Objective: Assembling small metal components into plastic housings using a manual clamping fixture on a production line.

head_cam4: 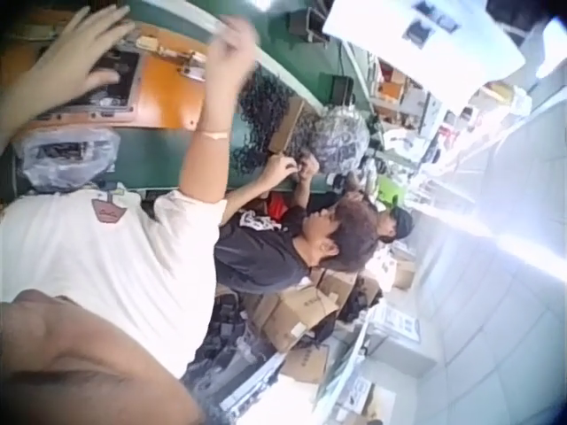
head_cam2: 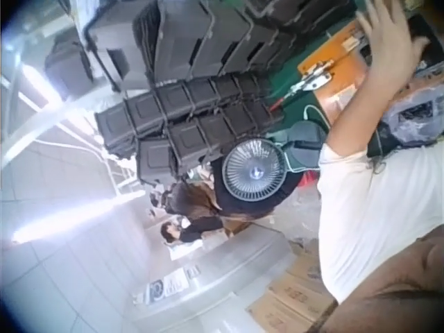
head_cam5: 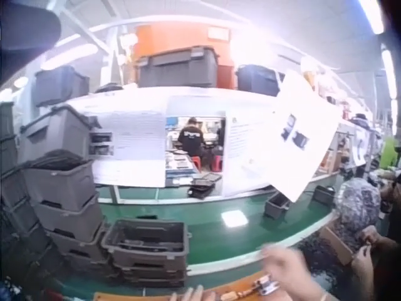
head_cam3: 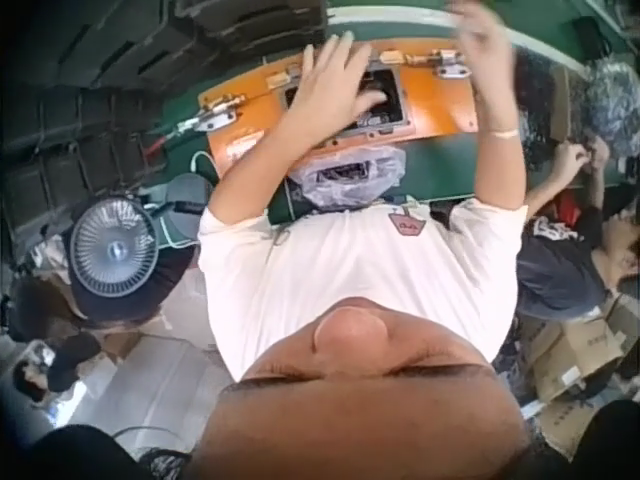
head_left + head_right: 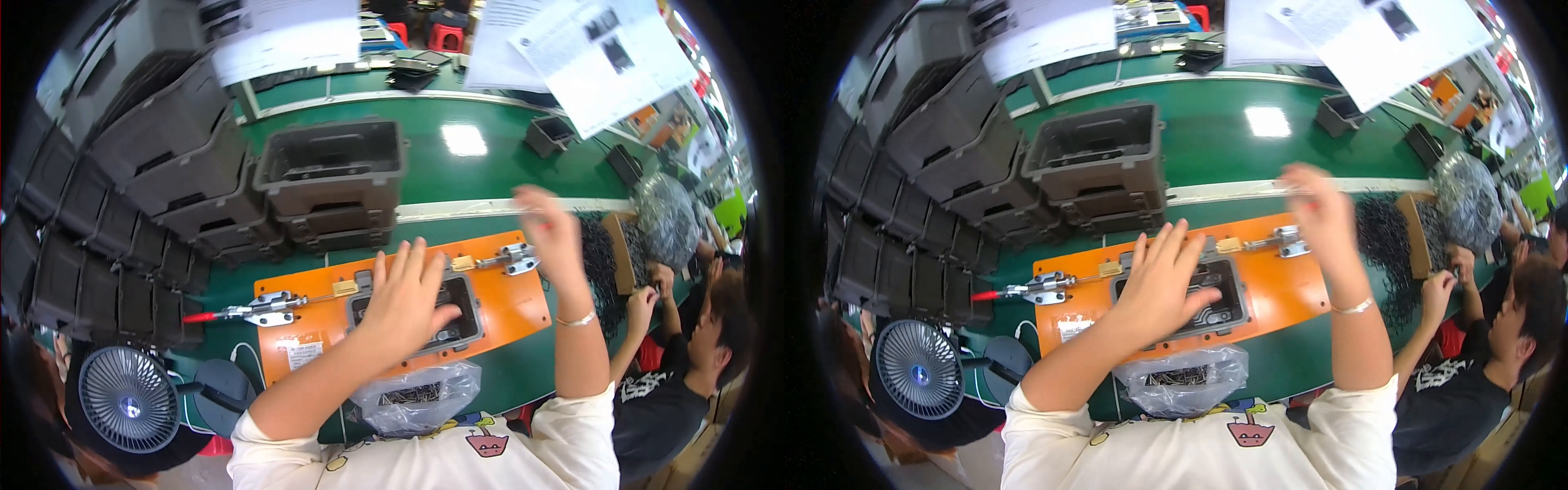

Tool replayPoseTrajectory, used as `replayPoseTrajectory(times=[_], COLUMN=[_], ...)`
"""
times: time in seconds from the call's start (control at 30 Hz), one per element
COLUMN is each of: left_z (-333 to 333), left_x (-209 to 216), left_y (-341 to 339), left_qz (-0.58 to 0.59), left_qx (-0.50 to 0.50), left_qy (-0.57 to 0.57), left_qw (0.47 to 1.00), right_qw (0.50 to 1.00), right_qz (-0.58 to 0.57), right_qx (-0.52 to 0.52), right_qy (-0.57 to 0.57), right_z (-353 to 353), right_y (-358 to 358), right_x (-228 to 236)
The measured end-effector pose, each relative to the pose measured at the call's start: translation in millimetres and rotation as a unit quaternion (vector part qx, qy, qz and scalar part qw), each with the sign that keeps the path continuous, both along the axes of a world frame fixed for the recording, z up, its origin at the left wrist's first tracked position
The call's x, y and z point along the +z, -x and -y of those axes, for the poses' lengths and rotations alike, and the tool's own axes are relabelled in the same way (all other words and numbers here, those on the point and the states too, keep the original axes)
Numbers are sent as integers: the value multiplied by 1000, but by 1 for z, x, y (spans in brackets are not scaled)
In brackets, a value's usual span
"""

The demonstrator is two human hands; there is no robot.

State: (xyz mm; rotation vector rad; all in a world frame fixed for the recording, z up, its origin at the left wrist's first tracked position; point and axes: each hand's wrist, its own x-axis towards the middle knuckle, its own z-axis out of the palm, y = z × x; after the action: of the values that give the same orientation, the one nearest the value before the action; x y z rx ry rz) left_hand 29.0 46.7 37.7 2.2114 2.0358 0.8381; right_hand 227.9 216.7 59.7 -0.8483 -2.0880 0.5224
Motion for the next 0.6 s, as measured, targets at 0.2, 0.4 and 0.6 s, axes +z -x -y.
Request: replayPoseTrajectory(times=[0.2, 0.4, 0.6], left_z=[107, 171, 181], left_x=[12, -33, -49], left_y=[70, 136, 153], left_qz=[249, 614, 692], left_qx=[117, 289, 321], left_qy=[-123, -285, -300], left_qw=[953, 677, 573], right_qw=[986, 959, 903], right_qz=[-42, 144, 245], right_qx=[-159, 242, 314], right_qy=[-4, 15, 161], right_z=[39, 90, 56], right_y=[12, 141, 167], right_x=[21, -1, -8])
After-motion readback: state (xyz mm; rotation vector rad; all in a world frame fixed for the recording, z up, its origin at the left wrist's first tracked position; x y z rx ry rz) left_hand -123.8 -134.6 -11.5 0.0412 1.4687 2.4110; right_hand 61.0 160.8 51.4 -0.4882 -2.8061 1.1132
